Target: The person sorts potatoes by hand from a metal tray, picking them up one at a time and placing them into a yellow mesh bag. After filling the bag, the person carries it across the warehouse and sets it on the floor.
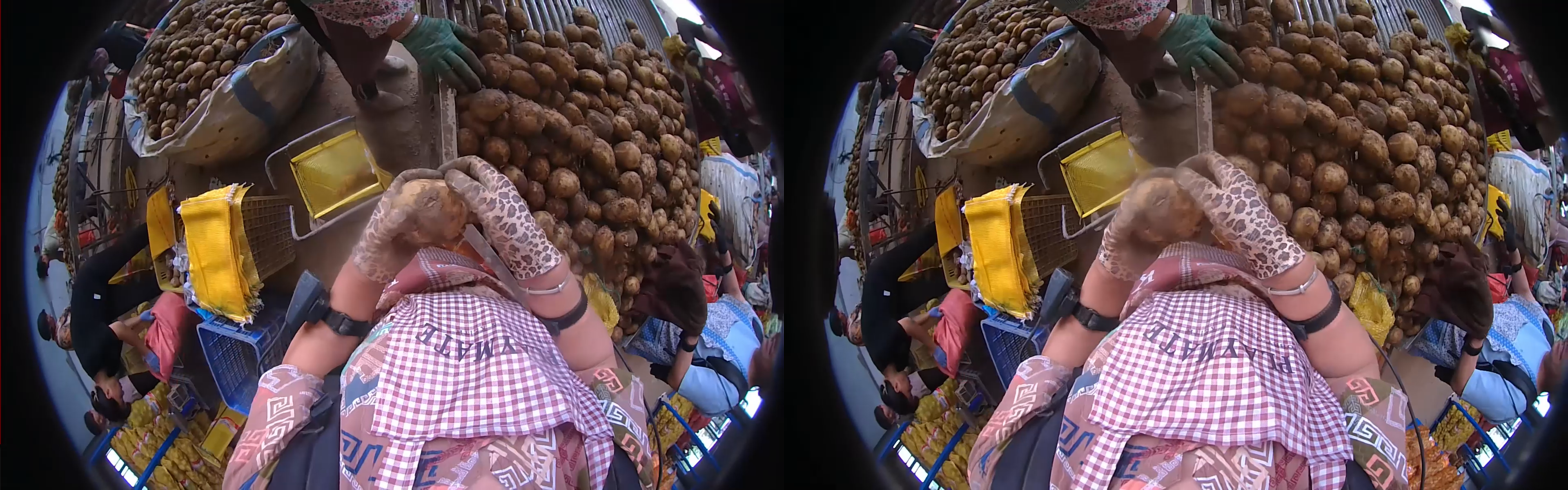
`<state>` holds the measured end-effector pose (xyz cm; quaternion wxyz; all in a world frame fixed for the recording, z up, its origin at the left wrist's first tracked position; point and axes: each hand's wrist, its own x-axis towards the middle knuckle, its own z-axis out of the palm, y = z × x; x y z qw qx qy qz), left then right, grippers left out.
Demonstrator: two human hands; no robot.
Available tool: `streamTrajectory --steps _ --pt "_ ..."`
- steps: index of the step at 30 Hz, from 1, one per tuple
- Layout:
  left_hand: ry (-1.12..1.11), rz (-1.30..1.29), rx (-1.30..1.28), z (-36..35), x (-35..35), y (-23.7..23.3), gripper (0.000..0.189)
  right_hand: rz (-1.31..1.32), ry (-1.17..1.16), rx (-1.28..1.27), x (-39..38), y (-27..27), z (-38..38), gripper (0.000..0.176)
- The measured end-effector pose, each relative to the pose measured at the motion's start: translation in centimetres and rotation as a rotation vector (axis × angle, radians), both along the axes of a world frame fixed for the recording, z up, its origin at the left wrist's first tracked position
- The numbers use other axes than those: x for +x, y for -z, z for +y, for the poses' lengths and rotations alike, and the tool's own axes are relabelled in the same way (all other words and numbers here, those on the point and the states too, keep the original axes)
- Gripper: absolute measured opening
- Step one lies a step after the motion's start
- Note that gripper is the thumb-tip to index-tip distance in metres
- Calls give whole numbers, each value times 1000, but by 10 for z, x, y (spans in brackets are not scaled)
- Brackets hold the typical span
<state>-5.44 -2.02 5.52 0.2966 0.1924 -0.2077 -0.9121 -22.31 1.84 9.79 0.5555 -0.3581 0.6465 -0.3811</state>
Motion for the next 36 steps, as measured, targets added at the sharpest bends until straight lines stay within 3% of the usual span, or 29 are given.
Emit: streamTrajectory --steps 2,4,6,7,9,12,14,20,22,26,27,29,32,34,35,36 --pt "-33 46 60 -3 7 -3 83 -265 -31 -125 -5 2 -1 25" --pt "-71 100 108 -9 11 -4 82 -247 -94 -215 -2 1 -3 25" --pt "-97 136 196 -12 17 -3 80 -452 121 -25 4 -2 -7 43" --pt "-109 136 191 -15 21 -5 80 -500 82 -3 6 -7 -10 44" --pt "-148 -65 -22 -20 24 -16 79 -416 13 -31 16 -16 -16 38" --pt "-114 -136 -161 -27 30 -21 81 -249 -62 -162 30 -15 -25 41" --pt "-95 -43 -109 -32 40 -30 76 -329 -83 -205 41 -20 -29 44" --pt "-109 -136 -292 -35 69 -31 78 -238 -118 -284 70 -21 -37 42" --pt "-170 -167 -234 -31 74 -34 80 -152 -159 -346 77 -19 -40 41" --pt "-161 -126 -169 -32 87 -4 75 -288 -170 -135 86 -7 -48 38" --pt "-177 -114 -93 -29 89 1 73 -437 -89 -35 94 0 -42 35" --pt "-212 -115 302 -26 99 40 68 -590 -28 72 105 18 -38 33" --pt "-255 -28 718 -48 125 59 60 -386 64 202 91 39 -27 30" --pt "-369 -219 651 -91 149 52 54 -111 81 49 71 46 -11 32" --pt "-485 -360 512 -117 158 31 49 -187 177 41 58 57 1 32" --pt "-492 -114 356 -162 187 63 42 -191 262 14 51 48 7 30"
